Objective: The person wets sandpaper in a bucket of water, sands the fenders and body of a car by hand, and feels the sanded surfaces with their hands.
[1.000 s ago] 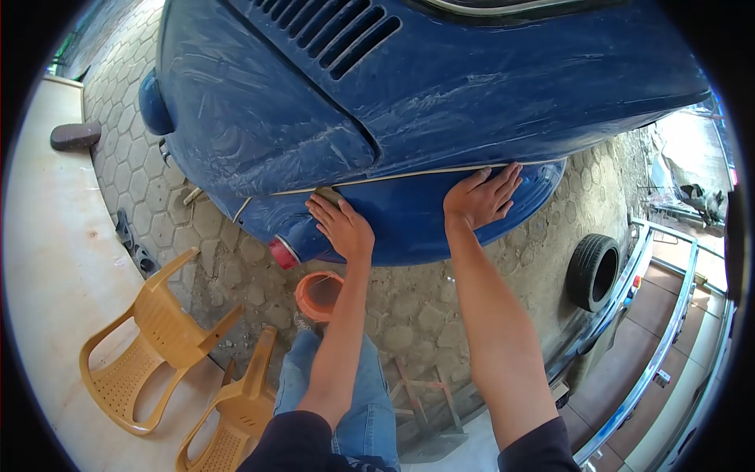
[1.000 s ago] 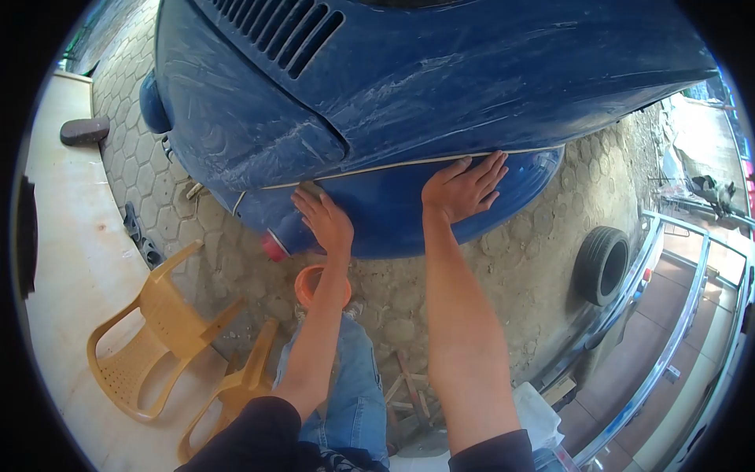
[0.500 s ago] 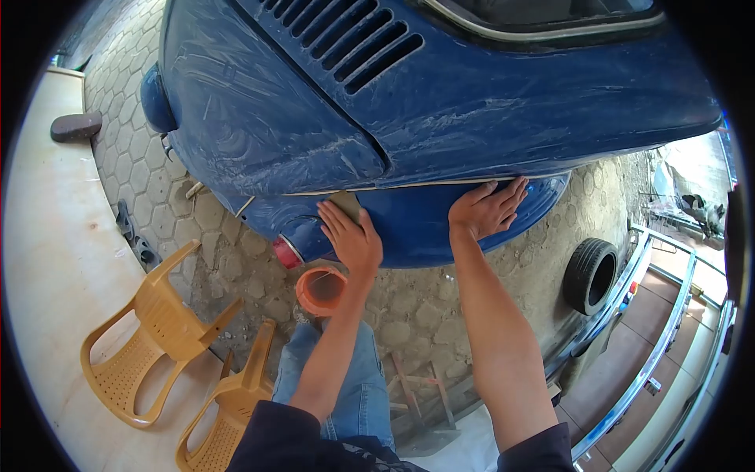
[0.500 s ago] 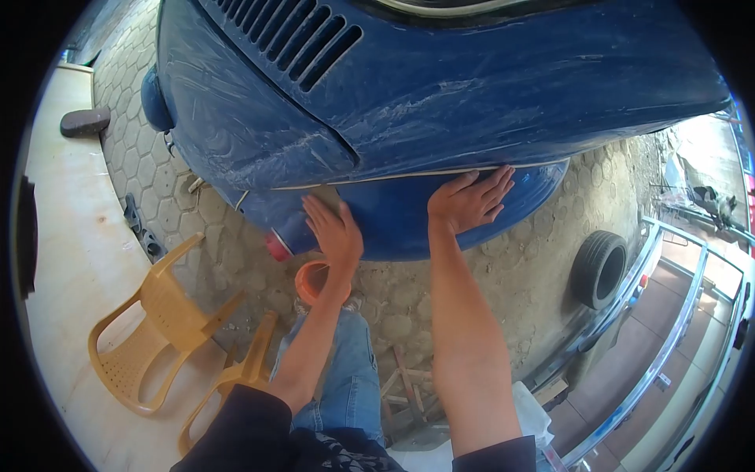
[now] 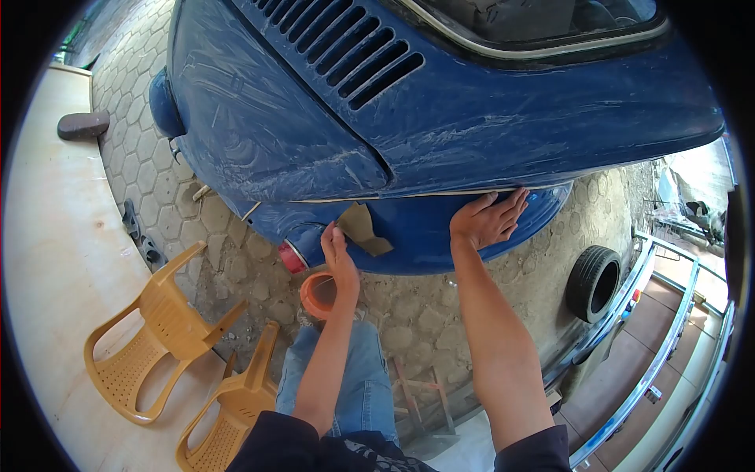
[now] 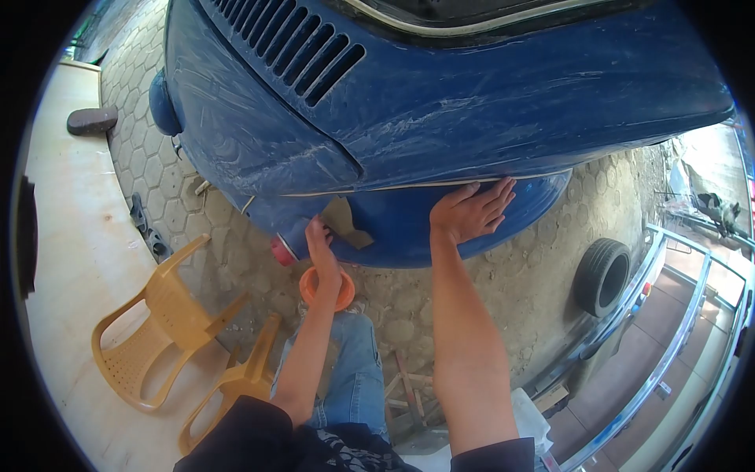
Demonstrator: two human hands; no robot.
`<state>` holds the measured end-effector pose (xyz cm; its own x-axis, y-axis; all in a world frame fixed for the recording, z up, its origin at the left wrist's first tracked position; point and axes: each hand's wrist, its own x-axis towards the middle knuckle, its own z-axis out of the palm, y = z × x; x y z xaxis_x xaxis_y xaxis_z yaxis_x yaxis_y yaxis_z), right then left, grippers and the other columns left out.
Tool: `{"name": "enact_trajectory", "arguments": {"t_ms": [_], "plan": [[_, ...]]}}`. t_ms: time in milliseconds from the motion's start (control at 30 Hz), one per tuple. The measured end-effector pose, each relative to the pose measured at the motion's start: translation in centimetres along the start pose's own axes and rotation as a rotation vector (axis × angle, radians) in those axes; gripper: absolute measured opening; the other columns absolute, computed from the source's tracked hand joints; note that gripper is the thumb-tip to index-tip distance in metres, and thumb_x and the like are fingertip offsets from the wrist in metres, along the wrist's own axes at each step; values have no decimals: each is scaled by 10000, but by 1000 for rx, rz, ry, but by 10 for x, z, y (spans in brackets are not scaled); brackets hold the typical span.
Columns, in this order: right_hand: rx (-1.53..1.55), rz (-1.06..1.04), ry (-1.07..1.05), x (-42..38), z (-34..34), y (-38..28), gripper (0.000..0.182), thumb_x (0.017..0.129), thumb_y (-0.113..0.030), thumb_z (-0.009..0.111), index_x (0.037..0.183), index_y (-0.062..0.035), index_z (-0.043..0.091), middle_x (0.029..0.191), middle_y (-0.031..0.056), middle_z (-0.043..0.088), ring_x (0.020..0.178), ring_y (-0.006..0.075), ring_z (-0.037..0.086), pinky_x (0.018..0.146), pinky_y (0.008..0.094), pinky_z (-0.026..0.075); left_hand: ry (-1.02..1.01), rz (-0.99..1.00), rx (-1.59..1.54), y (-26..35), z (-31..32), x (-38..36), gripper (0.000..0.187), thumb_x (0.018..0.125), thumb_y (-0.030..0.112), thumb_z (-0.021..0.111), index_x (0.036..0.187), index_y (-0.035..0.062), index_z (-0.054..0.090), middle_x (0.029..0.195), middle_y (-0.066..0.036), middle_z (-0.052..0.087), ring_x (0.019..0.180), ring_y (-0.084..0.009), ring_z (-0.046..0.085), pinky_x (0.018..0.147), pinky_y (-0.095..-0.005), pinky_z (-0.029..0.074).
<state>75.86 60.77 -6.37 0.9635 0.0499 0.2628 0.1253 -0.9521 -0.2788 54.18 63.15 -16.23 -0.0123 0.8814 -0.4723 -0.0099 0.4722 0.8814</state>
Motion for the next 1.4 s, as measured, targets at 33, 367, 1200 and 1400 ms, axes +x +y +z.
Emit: {"name": "enact_trajectory", "arguments": {"t_ms": [33,367,1200,1400], "plan": [[6,-4,3,0,0,0,640,1023,-392,266,1592,-103,220,1650,77,243,1534,271,203,1213,542,181,-1,51,94,-2,2,-1,431,994,325,649,1266,0,571,1157,-104,558,1032,-178,540,894,-323,463],[6,-22,5,0,1,1,640,1024,-395,254,1589,-98,222,1647,83,245,1531,281,205,1210,543,189,389,168,188,13,-50,35,233,1046,196,529,1179,7,502,976,-134,604,892,-219,604,810,-374,487],[29,-34,23,1,1,5,640,1024,-381,268,1591,-89,209,1641,94,257,1531,285,209,1211,548,170,-324,768,868,7,16,-34,555,970,25,475,1511,-25,360,1554,-235,386,1456,-394,347,1214,-526,230],[48,-45,28,1,3,3,646,1015,-373,287,1589,-85,217,1641,105,256,1531,285,211,1210,546,174,-228,587,938,13,5,8,550,986,54,473,1514,-40,353,1570,-243,361,1479,-386,311,1212,-520,246]]}}
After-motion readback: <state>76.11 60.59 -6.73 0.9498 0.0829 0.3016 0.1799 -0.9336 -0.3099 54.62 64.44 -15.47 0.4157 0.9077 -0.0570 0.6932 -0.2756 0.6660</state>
